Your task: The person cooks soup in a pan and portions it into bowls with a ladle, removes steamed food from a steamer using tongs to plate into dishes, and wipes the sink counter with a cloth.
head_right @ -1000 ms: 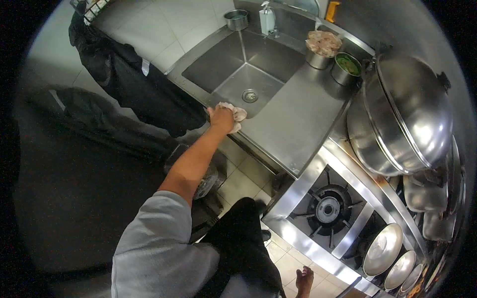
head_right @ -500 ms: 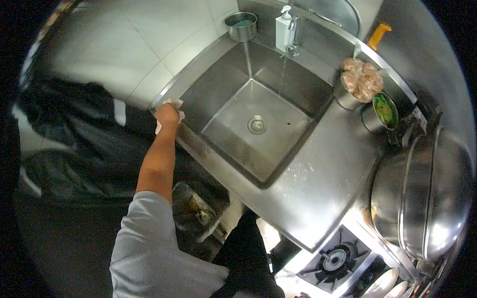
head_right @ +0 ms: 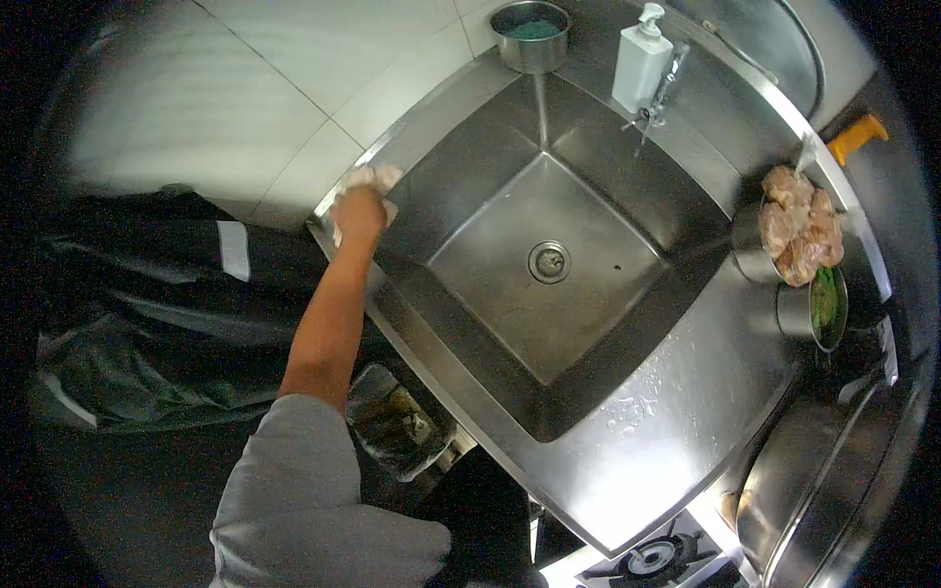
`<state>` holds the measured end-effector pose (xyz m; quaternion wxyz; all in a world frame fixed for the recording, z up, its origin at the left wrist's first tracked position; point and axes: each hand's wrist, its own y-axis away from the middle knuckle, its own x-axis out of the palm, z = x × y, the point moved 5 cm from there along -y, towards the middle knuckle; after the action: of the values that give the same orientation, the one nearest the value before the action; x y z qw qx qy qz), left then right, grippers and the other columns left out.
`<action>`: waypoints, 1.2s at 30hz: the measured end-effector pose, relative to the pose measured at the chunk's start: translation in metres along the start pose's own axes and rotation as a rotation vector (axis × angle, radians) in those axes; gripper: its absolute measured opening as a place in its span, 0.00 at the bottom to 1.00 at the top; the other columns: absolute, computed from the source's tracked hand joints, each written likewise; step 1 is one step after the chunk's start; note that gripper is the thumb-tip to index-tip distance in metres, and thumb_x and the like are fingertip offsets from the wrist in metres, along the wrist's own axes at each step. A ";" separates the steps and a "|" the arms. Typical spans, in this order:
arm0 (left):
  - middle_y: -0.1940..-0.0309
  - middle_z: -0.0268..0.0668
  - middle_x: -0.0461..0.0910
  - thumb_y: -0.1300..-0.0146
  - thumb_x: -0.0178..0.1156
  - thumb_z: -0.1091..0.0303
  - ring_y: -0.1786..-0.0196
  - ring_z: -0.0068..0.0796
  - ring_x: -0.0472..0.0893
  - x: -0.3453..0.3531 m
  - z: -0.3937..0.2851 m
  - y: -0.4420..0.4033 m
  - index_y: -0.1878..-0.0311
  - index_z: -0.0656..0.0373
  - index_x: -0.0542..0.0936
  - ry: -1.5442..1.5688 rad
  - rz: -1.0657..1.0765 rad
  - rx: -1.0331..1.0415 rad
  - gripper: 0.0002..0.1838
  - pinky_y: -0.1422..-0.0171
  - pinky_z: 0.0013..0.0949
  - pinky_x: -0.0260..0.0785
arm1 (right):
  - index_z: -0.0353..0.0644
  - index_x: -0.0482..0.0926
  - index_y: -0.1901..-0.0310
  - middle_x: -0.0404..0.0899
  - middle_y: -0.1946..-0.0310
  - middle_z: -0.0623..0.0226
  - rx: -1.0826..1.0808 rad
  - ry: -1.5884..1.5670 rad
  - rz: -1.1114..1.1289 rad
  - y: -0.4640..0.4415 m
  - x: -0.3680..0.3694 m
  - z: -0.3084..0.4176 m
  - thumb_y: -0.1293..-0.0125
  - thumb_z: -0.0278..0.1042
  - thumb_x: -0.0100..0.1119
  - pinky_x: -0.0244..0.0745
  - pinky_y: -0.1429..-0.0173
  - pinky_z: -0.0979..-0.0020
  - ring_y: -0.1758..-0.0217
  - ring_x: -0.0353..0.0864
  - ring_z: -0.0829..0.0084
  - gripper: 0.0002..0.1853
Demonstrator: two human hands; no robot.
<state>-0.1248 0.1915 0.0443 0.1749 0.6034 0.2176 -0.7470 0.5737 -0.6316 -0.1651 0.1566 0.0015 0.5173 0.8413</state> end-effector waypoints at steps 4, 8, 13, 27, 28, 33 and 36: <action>0.58 0.42 0.81 0.45 0.59 0.64 0.47 0.42 0.76 0.018 0.050 0.004 0.64 0.54 0.84 0.115 0.075 -0.195 0.09 0.44 0.41 0.66 | 0.42 0.67 0.41 0.79 0.62 0.61 -0.288 0.594 0.064 0.006 0.043 0.110 0.36 0.31 0.55 0.71 0.49 0.68 0.60 0.76 0.70 0.21; 0.59 0.47 0.79 0.44 0.58 0.64 0.50 0.43 0.75 0.034 0.032 -0.038 0.63 0.59 0.84 0.181 -0.199 -0.079 0.11 0.45 0.42 0.66 | 0.39 0.71 0.47 0.77 0.70 0.58 -0.514 0.768 -0.087 0.043 0.112 0.251 0.37 0.31 0.54 0.70 0.59 0.66 0.68 0.75 0.66 0.16; 0.57 0.49 0.79 0.41 0.54 0.65 0.49 0.48 0.75 0.031 -0.102 -0.117 0.62 0.62 0.82 0.278 -0.309 0.347 0.12 0.42 0.43 0.65 | 0.37 0.76 0.53 0.79 0.71 0.54 -0.388 0.517 -0.014 0.053 0.111 0.229 0.39 0.36 0.58 0.72 0.67 0.65 0.71 0.76 0.67 0.16; 0.56 0.40 0.81 0.39 0.53 0.77 0.56 0.24 0.79 -0.021 -0.253 0.080 0.46 0.64 0.76 1.232 0.531 0.562 0.17 0.51 0.28 0.70 | 0.38 0.74 0.55 0.76 0.72 0.54 -0.301 0.602 -0.374 0.085 0.096 0.210 0.45 0.40 0.66 0.73 0.62 0.60 0.67 0.76 0.55 0.20; 0.55 0.39 0.81 0.38 0.53 0.77 0.54 0.24 0.78 -0.043 -0.255 0.118 0.46 0.64 0.76 1.296 0.610 0.643 0.16 0.51 0.28 0.70 | 0.37 0.74 0.56 0.76 0.72 0.56 -0.414 0.551 -0.445 0.091 0.096 0.220 0.45 0.38 0.66 0.72 0.63 0.60 0.68 0.76 0.55 0.19; 0.53 0.37 0.77 0.41 0.56 0.77 0.51 0.30 0.77 -0.107 -0.253 0.308 0.51 0.62 0.79 1.226 0.746 1.274 0.14 0.46 0.30 0.69 | 0.36 0.76 0.54 0.79 0.72 0.57 -0.401 0.374 -0.608 0.121 0.092 0.197 0.44 0.35 0.64 0.74 0.62 0.66 0.68 0.79 0.63 0.17; 0.52 0.39 0.77 0.47 0.58 0.75 0.47 0.40 0.75 -0.101 -0.232 0.410 0.54 0.55 0.81 0.872 0.713 1.741 0.15 0.44 0.38 0.69 | 0.35 0.76 0.54 0.79 0.71 0.56 -0.361 0.373 -0.691 0.130 0.091 0.160 0.45 0.35 0.64 0.74 0.61 0.65 0.67 0.79 0.62 0.18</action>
<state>0.3033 -0.0306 0.0554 -0.2049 0.7682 -0.5445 -0.2671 0.4791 -0.5223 0.0079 0.3305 -0.3512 0.3512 0.8025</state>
